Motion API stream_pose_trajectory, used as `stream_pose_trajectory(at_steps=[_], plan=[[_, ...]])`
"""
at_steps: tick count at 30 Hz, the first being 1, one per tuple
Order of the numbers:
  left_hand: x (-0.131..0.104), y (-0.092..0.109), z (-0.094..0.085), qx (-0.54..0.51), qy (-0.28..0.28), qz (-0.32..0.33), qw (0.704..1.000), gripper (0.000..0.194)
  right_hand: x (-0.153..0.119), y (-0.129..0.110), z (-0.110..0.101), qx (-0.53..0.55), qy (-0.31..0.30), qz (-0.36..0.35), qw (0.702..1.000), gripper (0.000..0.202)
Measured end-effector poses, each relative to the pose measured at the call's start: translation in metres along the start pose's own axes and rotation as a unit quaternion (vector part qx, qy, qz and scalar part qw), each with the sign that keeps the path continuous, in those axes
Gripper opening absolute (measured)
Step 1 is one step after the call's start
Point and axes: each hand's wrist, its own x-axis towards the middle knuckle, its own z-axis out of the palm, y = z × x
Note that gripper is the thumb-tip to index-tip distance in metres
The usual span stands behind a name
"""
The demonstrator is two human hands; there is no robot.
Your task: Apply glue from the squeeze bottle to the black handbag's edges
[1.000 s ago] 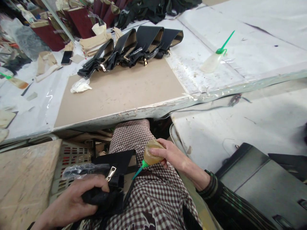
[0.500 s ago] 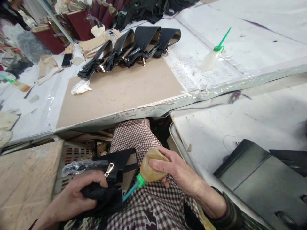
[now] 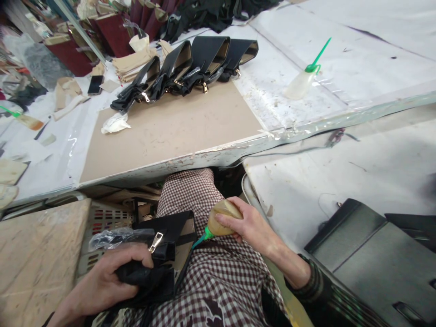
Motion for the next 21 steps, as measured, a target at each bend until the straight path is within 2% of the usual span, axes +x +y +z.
stream_pose_trajectory(at_steps=[3,9,15,21], plan=[[0.0,-0.001,0.0,0.003,0.006,0.003,1.0,0.043,-0.004,-0.005,-0.001,0.02,-0.001,0.001,1.0,0.046],[0.003,0.0,0.0,-0.003,0.004,0.011,1.0,0.043,-0.019,-0.018,0.003,0.073,-0.058,0.005,0.996,0.043],[0.001,0.001,-0.002,-0.006,0.015,0.025,1.0,0.045,-0.033,-0.029,0.006,0.108,-0.081,-0.011,0.991,0.042],[0.003,-0.001,-0.002,0.0,0.001,0.014,1.0,0.046,-0.039,-0.037,0.008,0.14,-0.097,-0.001,0.985,0.044]])
